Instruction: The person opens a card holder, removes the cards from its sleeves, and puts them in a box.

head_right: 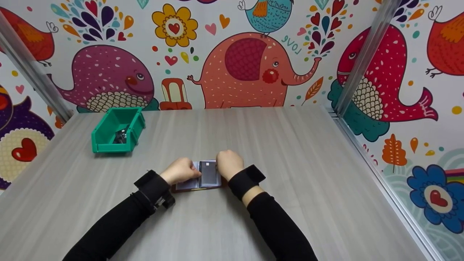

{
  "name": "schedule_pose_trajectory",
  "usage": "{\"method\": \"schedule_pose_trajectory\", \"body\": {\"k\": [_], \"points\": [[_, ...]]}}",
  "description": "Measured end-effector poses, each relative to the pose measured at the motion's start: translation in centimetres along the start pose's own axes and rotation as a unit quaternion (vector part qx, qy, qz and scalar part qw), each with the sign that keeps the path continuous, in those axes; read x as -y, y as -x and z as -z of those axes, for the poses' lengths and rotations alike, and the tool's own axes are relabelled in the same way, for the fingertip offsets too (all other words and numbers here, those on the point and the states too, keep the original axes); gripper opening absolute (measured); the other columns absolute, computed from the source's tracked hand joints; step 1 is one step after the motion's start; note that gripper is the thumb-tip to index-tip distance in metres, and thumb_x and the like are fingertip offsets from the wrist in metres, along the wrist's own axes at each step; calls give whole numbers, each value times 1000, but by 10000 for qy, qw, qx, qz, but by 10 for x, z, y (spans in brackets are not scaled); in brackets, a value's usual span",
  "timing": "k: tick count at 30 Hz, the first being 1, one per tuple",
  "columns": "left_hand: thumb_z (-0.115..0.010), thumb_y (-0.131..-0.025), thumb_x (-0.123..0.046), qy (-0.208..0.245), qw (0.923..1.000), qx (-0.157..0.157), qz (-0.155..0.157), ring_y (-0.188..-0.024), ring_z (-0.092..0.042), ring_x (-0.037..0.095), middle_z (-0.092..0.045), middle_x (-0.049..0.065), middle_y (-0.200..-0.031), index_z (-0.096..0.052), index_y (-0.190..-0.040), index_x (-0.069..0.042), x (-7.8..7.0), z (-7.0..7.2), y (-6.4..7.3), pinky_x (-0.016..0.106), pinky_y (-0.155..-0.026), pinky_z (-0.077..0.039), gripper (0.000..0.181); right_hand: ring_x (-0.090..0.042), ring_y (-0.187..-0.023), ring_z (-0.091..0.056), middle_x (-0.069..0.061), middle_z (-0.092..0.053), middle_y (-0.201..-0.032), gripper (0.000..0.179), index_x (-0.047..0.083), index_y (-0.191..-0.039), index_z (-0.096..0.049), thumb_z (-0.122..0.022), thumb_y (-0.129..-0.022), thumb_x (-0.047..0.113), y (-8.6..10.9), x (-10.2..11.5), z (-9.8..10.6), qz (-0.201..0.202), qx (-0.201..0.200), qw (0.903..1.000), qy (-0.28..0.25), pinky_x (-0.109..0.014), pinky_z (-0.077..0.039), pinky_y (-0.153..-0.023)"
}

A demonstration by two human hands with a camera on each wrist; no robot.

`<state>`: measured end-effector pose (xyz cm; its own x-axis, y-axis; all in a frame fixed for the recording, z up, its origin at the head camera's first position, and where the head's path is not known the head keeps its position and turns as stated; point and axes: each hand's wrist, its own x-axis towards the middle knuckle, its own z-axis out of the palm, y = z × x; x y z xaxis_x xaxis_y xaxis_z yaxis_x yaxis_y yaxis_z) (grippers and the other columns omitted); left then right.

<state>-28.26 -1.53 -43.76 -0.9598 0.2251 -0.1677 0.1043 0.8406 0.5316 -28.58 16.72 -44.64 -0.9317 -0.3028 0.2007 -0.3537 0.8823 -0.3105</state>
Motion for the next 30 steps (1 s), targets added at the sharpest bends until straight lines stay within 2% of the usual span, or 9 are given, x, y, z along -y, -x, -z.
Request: {"method": "schedule_pose_trajectory", "body": {"k": [3,8,19,30], "points": [[-77,-78,-25,103,9999,24,28,-66,-53,19,-58,2,-74,-59,-72,-11,1,0,-1,33,-62,-42,24,-27,-77,-68,-7,-73,-80,5,6,-79,-78,-78,-78,1,0,0,0,-1,26,10000,-23,-41,-54,-73],[-76,-78,-22,122,9999,-5,-106,-63,-52,18,-57,2,-71,-56,-69,-11,4,2,0,31,-60,-42,24,-26,-75,-67,-6,-73,-79,6,6,-77,-79,-77,-76,0,0,1,1,52,-4,10000,-35,-41,-54,-71],[-75,-78,-16,449,9989,100,-56,-53,-49,15,-54,1,-66,-55,-68,-10,8,5,1,26,-49,-38,23,-24,-71,-66,-7,-73,-78,7,6,-78,-79,-78,-76,-1,1,1,0,126,-62,9999,-7,-41,-53,-69],[-76,-79,-14,696,9973,240,32,-61,-53,18,-57,5,-74,-60,-81,-4,12,9,2,28,-53,-43,19,-27,-75,-68,-8,-73,-79,6,6,-78,-79,-79,-76,0,1,1,0,89,-121,9999,-1,-43,-54,-71]]}}
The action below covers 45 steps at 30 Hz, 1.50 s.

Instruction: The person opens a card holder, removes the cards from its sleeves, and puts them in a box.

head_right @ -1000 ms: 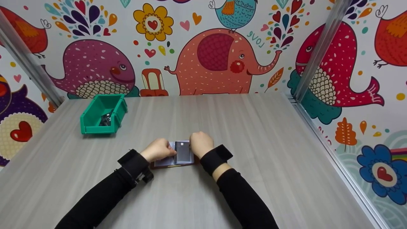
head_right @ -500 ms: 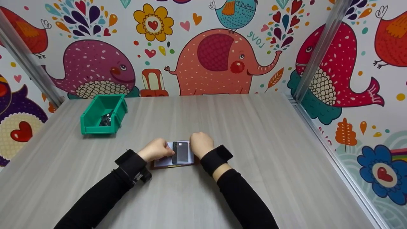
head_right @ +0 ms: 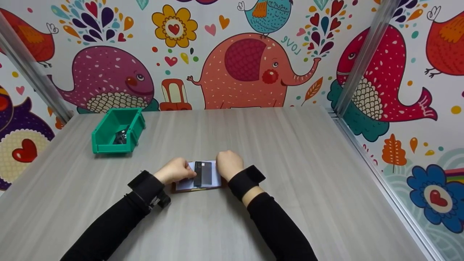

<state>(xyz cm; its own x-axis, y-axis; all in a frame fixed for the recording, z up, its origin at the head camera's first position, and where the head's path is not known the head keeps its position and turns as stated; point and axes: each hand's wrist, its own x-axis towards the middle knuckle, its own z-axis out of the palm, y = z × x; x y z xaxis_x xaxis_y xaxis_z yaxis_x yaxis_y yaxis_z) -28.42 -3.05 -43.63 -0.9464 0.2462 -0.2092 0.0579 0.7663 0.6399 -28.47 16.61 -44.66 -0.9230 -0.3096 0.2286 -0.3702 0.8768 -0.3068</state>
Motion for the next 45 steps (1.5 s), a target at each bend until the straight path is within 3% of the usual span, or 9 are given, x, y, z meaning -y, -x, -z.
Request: {"method": "schedule_pose_trajectory", "body": {"k": [6,13,23,37,42,45], "points": [[-76,-78,-12,216,9997,1,64,-58,-53,16,-59,5,-72,-65,-82,-2,5,2,0,26,-50,-44,15,-28,-76,-68,-8,-73,-80,5,5,-78,-79,-78,-77,0,0,-1,-2,15,-19,10000,18,-43,-54,-72],[-74,-76,-10,308,9995,-36,90,-47,-47,13,-52,3,-63,-54,-66,-7,9,5,1,23,-40,-40,23,-28,-77,-69,-9,-73,-80,4,4,-79,-79,-79,-77,0,1,-1,-1,80,-97,9999,-6,-42,-55,-72],[-68,-73,-7,615,9979,-120,141,-43,-43,11,-48,1,-58,-49,-63,-10,11,6,2,22,-37,-36,21,-29,-78,-69,-9,-73,-80,5,4,-79,-79,-79,-77,-1,0,-3,-2,94,-109,9999,-12,-42,-55,-73],[-64,-74,-14,441,9973,-587,2,-46,-43,12,-46,-2,-59,-45,-62,-14,14,5,5,23,-39,-35,22,-27,-74,-68,-7,-73,-77,5,5,-75,-78,-79,-76,1,1,-3,-2,199,-115,9997,-37,-41,-54,-70],[-62,-74,-16,211,9979,-617,-47,-45,-42,11,-45,-3,-55,-42,-56,-17,15,6,6,23,-41,-34,27,-26,-74,-68,-6,-72,-77,5,4,-75,-77,-79,-77,0,1,-2,-1,119,-90,9999,-45,-41,-54,-70],[-62,-74,-15,295,9977,-617,33,-44,-42,11,-45,-2,-56,-42,-56,-17,17,8,6,22,-40,-34,27,-27,-75,-68,-6,-73,-78,4,4,-75,-77,-79,-76,0,1,-1,-1,47,-87,9999,-73,-41,-54,-70]]}}
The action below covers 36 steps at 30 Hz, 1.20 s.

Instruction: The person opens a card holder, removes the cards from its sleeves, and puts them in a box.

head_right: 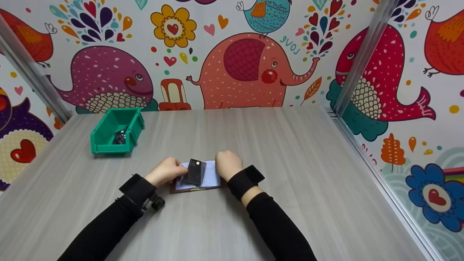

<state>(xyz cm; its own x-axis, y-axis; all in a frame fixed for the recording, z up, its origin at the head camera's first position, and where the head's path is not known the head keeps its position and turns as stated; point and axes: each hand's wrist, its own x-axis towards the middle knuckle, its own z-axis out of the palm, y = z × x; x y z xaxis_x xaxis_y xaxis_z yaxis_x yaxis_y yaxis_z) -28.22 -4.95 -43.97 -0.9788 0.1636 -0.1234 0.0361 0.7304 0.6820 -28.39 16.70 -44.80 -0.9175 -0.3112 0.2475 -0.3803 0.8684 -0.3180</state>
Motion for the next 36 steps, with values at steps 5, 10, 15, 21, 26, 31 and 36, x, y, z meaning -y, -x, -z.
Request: {"method": "schedule_pose_trajectory", "body": {"k": [5,10,15,21,26,31,36], "points": [[-64,-75,-15,194,9997,-98,84,-45,-43,12,-47,0,-60,-42,-59,-14,4,5,-2,21,-38,-35,27,-28,-76,-69,-7,-73,-78,5,4,-75,-77,-79,-75,-1,0,0,0,28,-39,10000,-19,-42,-54,-70],[-63,-77,-15,245,9995,-210,30,-47,-43,13,-45,-1,-58,-40,-56,-16,9,14,-3,23,-41,-36,31,-28,-76,-69,-8,-73,-79,5,4,-76,-78,-79,-76,-1,0,0,0,84,-37,10000,-18,-42,-55,-71],[-61,-78,-14,346,9989,-307,96,-47,-43,13,-45,-3,-56,-42,-56,-16,15,29,-4,24,-44,-35,29,-28,-76,-69,-8,-73,-79,4,3,-76,-77,-79,-77,-1,0,-1,0,121,-22,9999,2,-42,-55,-70],[-58,-85,-13,111,9989,-392,249,-53,-45,15,-49,0,-62,-48,-63,-12,26,60,-8,26,-48,-35,24,-27,-76,-69,-7,-73,-79,5,5,-76,-78,-78,-77,-1,1,-1,0,148,-16,9999,24,-41,-55,-70],[-54,-88,-14,-279,9979,-524,248,-51,-43,14,-42,-3,-57,-42,-59,-14,36,88,-13,27,-49,-33,32,-27,-78,-69,-7,-73,-79,5,3,-77,-77,-78,-78,-1,0,-1,0,39,66,10000,4,-41,-55,-71],[-50,-90,-14,-505,9957,-756,154,-47,-40,14,-33,-5,-52,-36,-54,-16,45,110,-16,28,-49,-33,38,-27,-77,-68,-7,-72,-79,5,3,-76,-77,-78,-78,-2,-1,-1,0,35,87,10000,5,-41,-55,-72],[-47,-94,-17,-710,9916,-1060,215,-50,-38,16,-32,-4,-53,-34,-55,-16,52,124,-19,30,-50,-31,41,-25,-74,-67,-6,-72,-76,7,4,-73,-75,-78,-78,-1,-1,-1,0,55,86,9999,30,-41,-54,-70]]}}
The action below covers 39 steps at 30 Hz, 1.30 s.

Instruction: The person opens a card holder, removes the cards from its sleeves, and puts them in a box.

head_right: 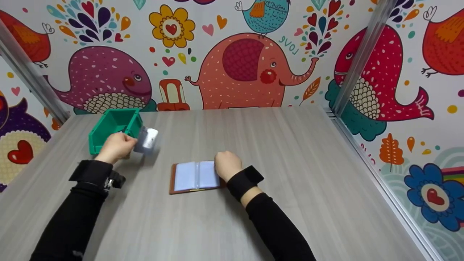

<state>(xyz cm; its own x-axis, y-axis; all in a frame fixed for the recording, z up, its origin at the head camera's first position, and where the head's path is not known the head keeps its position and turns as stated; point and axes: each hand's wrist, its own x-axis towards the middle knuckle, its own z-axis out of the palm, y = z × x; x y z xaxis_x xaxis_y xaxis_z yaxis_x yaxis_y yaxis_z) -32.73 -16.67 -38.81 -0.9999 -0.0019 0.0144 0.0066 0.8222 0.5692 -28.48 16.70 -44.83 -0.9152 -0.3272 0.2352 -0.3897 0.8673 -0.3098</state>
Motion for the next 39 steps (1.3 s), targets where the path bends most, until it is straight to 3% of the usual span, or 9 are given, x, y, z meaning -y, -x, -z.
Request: {"method": "schedule_pose_trajectory", "body": {"k": [6,11,16,17,20,23,27,32,39], "points": [[-46,-98,-20,-148,9989,-371,261,-61,-43,22,-41,3,-66,-39,-63,-13,8,16,-6,33,-57,-33,37,-25,-74,-67,-5,-72,-77,7,5,-74,-76,-78,-78,-1,0,1,1,-72,30,10000,-8,-41,-54,-70],[-43,-100,-22,-115,9971,-463,589,-61,-41,23,-41,5,-67,-41,-65,-11,12,29,-12,34,-57,-32,37,-26,-76,-68,-6,-72,-78,7,5,-75,-76,-78,-78,-1,1,1,1,-76,15,10000,-11,-41,-54,-71],[-37,-102,-19,-39,9967,-507,626,-61,-44,23,-63,21,-95,-61,-85,-1,16,37,-13,35,-58,-32,34,-26,-77,-68,-6,-72,-80,6,4,-76,-77,-78,-79,-1,0,0,0,-97,31,9999,-34,-40,-55,-72],[-37,-102,-19,-60,9967,-548,599,-60,-43,22,-63,21,-94,-62,-86,-1,17,38,-13,34,-57,-31,34,-26,-77,-68,-6,-73,-80,6,4,-76,-77,-78,-79,-1,0,0,0,-101,25,9999,-33,-40,-55,-72],[-38,-102,-17,-77,9961,-687,556,-59,-45,22,-66,23,-99,-63,-80,-2,21,40,-13,34,-56,-32,36,-26,-77,-68,-6,-73,-80,6,4,-77,-77,-78,-78,-1,0,-1,-1,-68,12,10000,-20,-41,-55,-71],[-39,-102,-18,-47,9944,-798,696,-57,-44,23,-66,23,-101,-50,-65,-9,26,43,-15,34,-55,-32,39,-26,-77,-69,-7,-73,-81,5,5,-77,-78,-79,-78,0,0,-1,-1,1,-18,10000,8,-41,-55,-71],[-37,-102,-18,34,9912,-838,1019,-67,-53,29,-60,24,-128,-52,-67,-8,31,45,-17,35,-57,-34,39,-26,-76,-68,-7,-73,-80,6,5,-76,-78,-78,-79,0,0,-1,-2,61,-46,10000,17,-41,-55,-70],[-37,-102,-21,15,9862,-890,1397,-93,-60,39,-62,24,-124,-56,-77,-8,38,48,-19,40,-67,-42,35,-25,-74,-67,-6,-73,-78,7,6,-74,-77,-78,-79,0,1,-1,-3,51,-41,10000,30,-40,-54,-69],[-38,-103,-23,13,9783,-1176,1707,-96,-59,42,-63,26,-114,-64,-97,-1,46,45,-22,50,-75,-48,34,-27,-77,-69,-8,-73,-81,6,4,-78,-78,-77,-80,-1,0,-1,-2,51,-53,10000,16,-41,-55,-71]]}}
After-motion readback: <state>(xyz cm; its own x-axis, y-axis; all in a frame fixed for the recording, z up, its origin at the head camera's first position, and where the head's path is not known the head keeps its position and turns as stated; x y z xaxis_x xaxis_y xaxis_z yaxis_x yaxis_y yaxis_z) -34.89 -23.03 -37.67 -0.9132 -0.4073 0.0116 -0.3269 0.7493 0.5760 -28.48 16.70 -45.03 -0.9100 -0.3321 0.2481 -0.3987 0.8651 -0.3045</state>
